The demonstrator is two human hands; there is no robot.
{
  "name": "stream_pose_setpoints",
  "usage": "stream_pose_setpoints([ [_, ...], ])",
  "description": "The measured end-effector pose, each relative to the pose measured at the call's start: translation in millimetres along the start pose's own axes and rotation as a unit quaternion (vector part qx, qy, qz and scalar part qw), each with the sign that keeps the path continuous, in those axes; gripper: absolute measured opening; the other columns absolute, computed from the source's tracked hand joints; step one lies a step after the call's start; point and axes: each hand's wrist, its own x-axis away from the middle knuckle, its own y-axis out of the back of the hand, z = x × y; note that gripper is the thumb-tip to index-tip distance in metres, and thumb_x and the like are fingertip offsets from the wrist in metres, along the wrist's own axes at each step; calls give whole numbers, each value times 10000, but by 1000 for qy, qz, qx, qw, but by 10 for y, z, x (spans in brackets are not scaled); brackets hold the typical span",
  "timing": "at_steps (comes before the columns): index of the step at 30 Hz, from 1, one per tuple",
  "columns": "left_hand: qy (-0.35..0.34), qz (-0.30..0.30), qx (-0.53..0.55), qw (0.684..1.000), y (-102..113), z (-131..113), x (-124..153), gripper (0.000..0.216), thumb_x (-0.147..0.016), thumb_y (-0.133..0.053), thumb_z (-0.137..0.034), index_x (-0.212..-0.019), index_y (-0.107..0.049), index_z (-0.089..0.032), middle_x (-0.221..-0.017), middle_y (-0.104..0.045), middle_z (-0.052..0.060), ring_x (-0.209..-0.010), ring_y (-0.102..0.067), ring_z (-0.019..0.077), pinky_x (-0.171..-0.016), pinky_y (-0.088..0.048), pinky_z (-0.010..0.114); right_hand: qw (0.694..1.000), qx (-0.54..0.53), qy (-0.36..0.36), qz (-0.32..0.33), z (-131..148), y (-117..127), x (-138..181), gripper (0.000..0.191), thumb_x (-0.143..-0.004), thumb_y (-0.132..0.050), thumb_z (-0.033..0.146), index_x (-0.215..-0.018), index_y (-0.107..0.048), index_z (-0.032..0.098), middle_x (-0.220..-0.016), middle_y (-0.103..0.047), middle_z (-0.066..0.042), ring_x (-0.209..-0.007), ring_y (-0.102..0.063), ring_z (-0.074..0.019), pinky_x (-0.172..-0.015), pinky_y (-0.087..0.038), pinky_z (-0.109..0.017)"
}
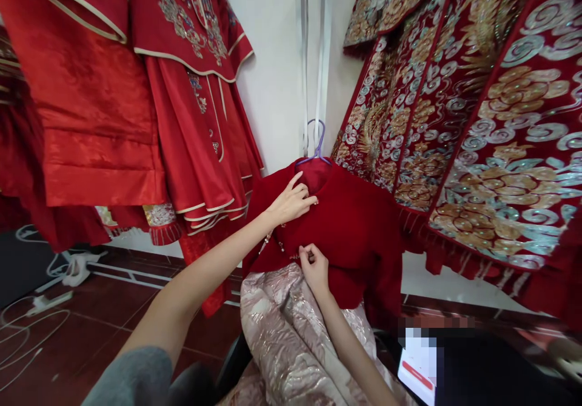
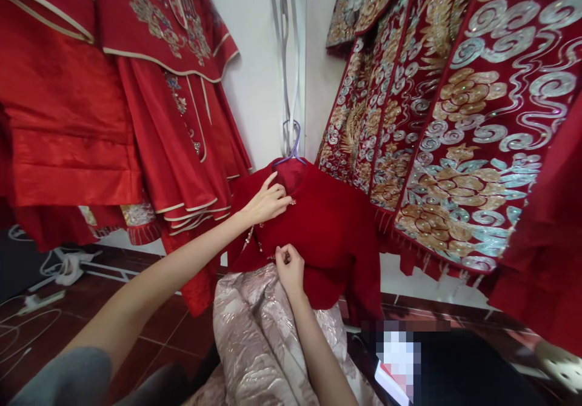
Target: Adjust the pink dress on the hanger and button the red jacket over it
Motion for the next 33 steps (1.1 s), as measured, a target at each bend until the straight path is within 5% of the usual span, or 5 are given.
stream_pose_setpoints([
  [5,161,-51,148,974,46,10,47,158,-718,-599,-84,-676,-571,-234,-679,-593,36,-971,-584,215,-1160,-79,538,981,55,67,-176,495,55,-279,211,-923,-411,323,-745,-447,213,-686,-479,-5,-634,-442,-145,-662,-399,-275],
  [12,-58,-83,-220,970,-68,54,47,331,-786,-531,-154,-1114,-567,-174,-1214,-526,134,-1275,-385,284,-1158,-17,546,920,230,175,-266,1014,12,-1317,487,-807,-463,237,-1270,-369,121,-1384,-330,-231,-1317,-281,-322,-1038,-245,-557],
  [20,35,-152,-476,866,570,212,-20,678,-698,-441,-6,-1359,-367,-138,-1407,-352,203,-1289,-371,327,-1063,-286,530,888,396,177,-152,903,917,-1344,771,-634,-501,63,-1375,-297,119,-1395,-342,-228,-1303,-294,-350,-1012,-279,-579],
  [28,209,-86,-421,878,905,350,-41,394,-738,-500,-106,-1074,-649,-250,-1010,-680,111,-1014,-619,312,-903,-459,445,852,509,122,-24,806,1927,-1418,511,-707,-537,47,-1204,-539,164,-1069,-608,-184,-844,-555,-252,-648,-356,-343],
  [33,328,-13,-281,902,1084,257,-269,159,-606,-586,-35,-674,-678,-146,-724,-699,119,-834,-679,339,-803,-506,424,925,372,65,30,658,2151,-1802,469,-704,-553,-14,-1144,-618,136,-919,-666,-148,-708,-546,-176,-672,-327,-338],
])
